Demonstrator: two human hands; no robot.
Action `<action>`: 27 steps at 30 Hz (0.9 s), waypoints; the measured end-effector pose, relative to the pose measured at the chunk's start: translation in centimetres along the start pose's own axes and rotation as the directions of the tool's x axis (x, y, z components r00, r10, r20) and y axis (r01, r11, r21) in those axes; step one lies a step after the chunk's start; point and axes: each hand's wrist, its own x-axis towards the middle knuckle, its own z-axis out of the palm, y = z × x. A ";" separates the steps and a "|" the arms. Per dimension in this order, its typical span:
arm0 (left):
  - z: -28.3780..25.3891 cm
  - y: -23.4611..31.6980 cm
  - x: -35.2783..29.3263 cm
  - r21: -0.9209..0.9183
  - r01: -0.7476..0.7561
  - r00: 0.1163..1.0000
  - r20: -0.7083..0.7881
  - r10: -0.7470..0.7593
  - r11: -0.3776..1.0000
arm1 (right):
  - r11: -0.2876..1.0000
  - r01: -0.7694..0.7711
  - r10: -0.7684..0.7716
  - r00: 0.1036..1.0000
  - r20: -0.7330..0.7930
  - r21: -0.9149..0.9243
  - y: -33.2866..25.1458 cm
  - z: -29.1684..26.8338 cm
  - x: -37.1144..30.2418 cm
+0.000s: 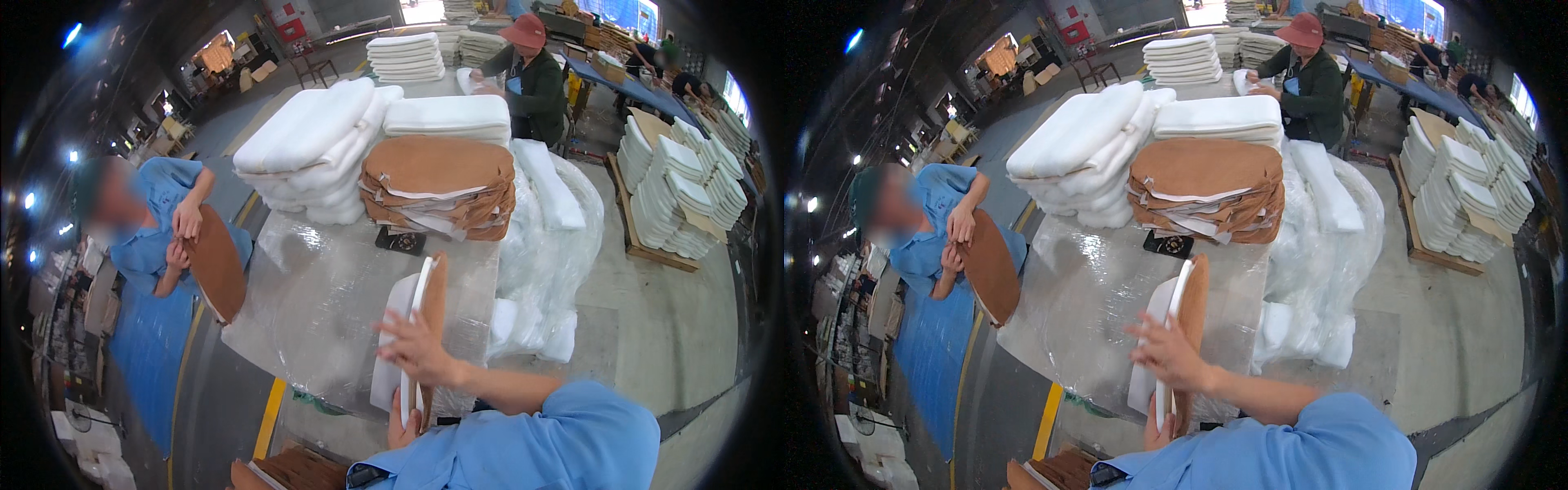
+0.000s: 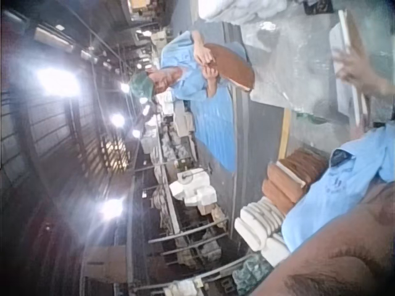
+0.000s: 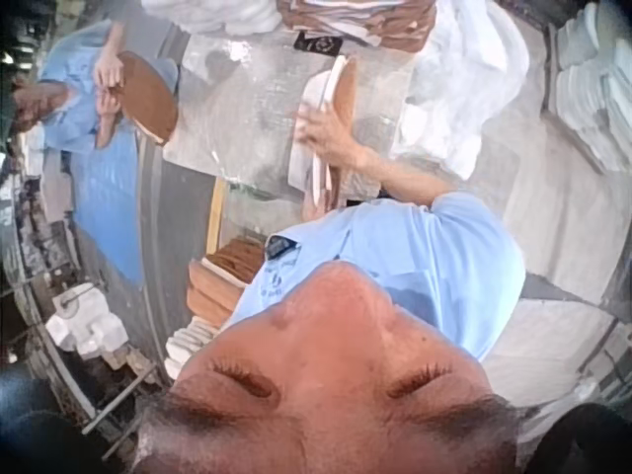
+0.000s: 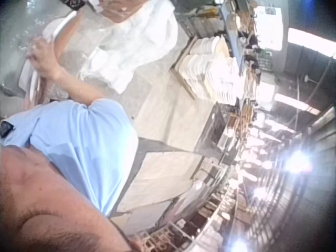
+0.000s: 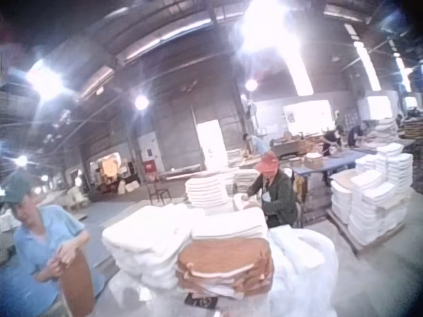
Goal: The person inserts white foam pads into brown fabric covers, folds the edges, and secures them with white ties. The person stacks the finished cushions on a nearby pile. Coworkers perform similar tasks at adjacent tables.
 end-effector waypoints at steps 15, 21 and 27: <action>-0.2 -1.1 0.6 0.072 -0.059 0.993 0.108 0.051 0.996 | 0.794 -0.601 0.604 0.764 -0.225 0.089 7.4 -11.3 5.4; 0.4 -1.6 1.3 0.162 -0.100 0.991 0.105 0.084 0.982 | 0.726 -0.438 0.542 0.839 0.049 -0.531 10.5 -10.6 6.7; 0.8 -0.5 1.3 0.206 -0.112 0.982 0.175 0.076 0.972 | 0.732 -0.076 0.253 0.953 0.167 -0.677 9.8 -10.7 6.6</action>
